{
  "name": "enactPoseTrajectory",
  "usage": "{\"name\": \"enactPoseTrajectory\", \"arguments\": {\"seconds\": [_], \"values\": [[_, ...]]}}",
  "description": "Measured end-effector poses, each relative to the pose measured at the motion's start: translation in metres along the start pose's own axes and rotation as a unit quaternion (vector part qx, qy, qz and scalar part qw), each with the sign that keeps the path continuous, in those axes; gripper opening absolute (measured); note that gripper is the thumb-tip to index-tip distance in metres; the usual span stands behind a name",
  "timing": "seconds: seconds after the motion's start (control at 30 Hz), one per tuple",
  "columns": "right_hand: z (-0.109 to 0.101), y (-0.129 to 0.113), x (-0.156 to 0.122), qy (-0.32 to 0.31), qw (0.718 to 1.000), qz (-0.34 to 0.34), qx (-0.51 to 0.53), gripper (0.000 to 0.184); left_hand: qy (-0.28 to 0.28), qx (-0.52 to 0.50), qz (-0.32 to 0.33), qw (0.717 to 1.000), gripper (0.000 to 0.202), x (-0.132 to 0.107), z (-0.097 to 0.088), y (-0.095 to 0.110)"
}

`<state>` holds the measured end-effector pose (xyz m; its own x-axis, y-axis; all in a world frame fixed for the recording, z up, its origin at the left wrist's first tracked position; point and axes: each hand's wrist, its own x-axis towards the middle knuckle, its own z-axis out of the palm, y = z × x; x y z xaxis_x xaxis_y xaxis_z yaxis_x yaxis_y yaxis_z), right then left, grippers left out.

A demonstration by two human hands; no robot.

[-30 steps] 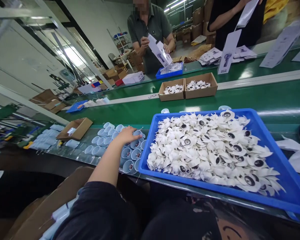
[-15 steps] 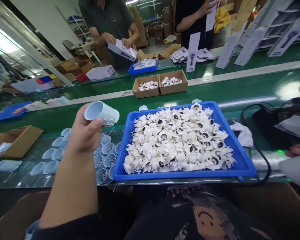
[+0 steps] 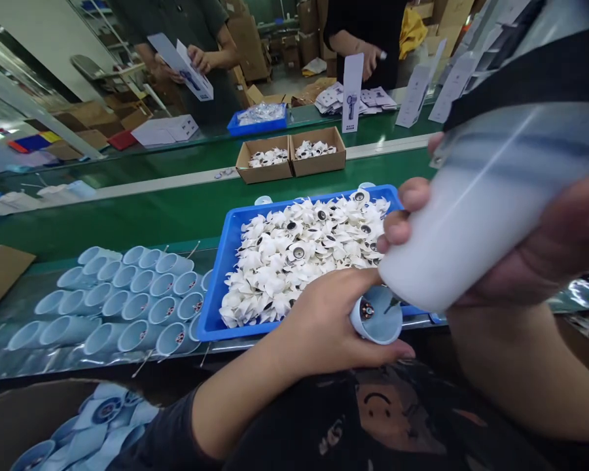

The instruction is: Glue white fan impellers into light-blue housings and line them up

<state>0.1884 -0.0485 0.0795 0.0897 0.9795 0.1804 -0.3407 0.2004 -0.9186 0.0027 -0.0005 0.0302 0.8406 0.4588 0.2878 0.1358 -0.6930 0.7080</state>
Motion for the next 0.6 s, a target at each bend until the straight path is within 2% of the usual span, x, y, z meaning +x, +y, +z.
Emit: {"name": "enactPoseTrajectory", "arguments": {"seconds": [0.1, 0.23, 0.4, 0.5, 0.6], "values": [[0.015, 0.003, 0.0, -0.024, 0.999, -0.005, 0.039, 0.063, 0.025, -0.006, -0.009, 1.0, 0.045, 0.001, 0.003, 0.005], [0.014, 0.006, -0.006, -0.013, 0.999, -0.032, 0.019, 0.07, 0.03, -0.005, -0.018, 0.999, 0.045, -0.002, 0.007, 0.007], [0.014, 0.005, -0.012, -0.013, 0.996, -0.094, -0.002, 0.059, 0.042, -0.001, -0.017, 0.999, 0.044, -0.002, 0.012, 0.008], [0.016, 0.006, -0.013, 0.013, 0.995, -0.095, -0.001, 0.058, 0.04, -0.006, -0.019, 0.999, 0.044, -0.003, 0.014, 0.009], [0.016, 0.008, -0.012, 0.016, 0.998, -0.068, 0.005, 0.052, 0.026, -0.017, -0.038, 0.999, 0.043, -0.002, 0.015, 0.013]]}}
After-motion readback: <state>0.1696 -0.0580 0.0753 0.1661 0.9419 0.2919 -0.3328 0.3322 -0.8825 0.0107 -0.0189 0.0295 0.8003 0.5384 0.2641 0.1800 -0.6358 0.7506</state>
